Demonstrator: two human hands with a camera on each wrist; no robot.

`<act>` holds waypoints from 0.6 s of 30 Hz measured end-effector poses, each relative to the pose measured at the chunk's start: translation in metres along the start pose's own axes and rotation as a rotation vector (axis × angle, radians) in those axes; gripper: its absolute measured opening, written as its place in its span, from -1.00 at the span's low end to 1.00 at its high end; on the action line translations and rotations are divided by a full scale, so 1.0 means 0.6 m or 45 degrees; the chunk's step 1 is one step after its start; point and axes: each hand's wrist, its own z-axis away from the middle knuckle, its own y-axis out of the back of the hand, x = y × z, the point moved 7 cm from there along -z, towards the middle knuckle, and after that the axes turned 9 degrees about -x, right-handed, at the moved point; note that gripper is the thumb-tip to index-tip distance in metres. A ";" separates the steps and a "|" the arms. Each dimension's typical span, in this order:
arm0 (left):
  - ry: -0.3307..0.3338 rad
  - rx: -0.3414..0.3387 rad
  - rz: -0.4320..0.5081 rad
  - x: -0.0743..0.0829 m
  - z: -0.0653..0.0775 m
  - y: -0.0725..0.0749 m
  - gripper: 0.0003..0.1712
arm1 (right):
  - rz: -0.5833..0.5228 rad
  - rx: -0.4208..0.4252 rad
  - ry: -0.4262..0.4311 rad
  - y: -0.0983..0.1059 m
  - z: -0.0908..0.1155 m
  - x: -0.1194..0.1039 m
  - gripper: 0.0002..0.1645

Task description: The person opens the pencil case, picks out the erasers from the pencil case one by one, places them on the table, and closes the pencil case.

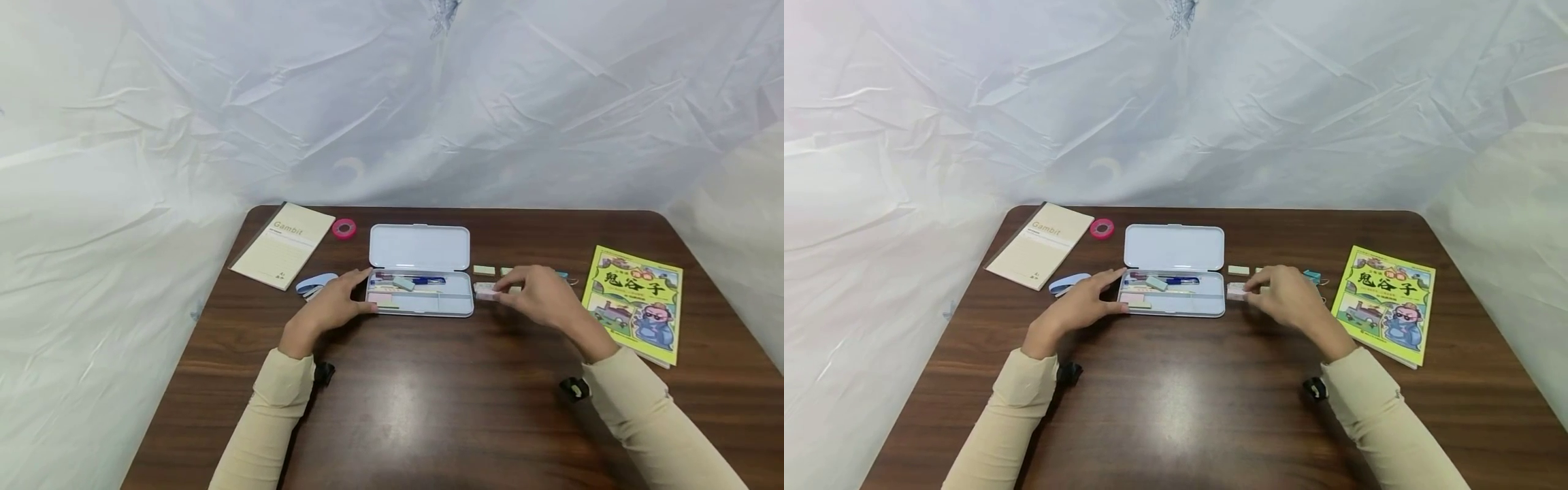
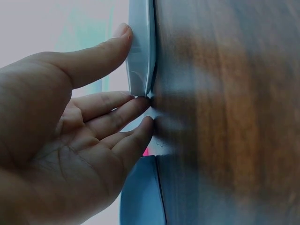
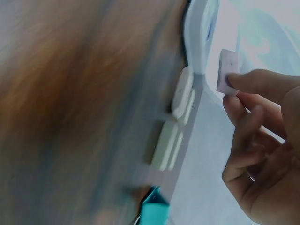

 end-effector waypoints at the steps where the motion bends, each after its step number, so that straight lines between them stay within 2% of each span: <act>1: 0.003 -0.002 0.002 0.000 0.000 0.000 0.08 | -0.009 -0.025 0.001 -0.002 0.002 0.005 -0.78; 11: -0.019 0.009 -0.016 -0.003 -0.004 0.001 0.08 | -0.015 -0.107 0.044 -0.026 -0.001 0.034 -0.84; 18: -0.018 0.004 -0.023 -0.007 -0.005 -0.001 0.08 | -0.003 -0.095 -0.008 -0.032 -0.004 0.045 -0.81</act>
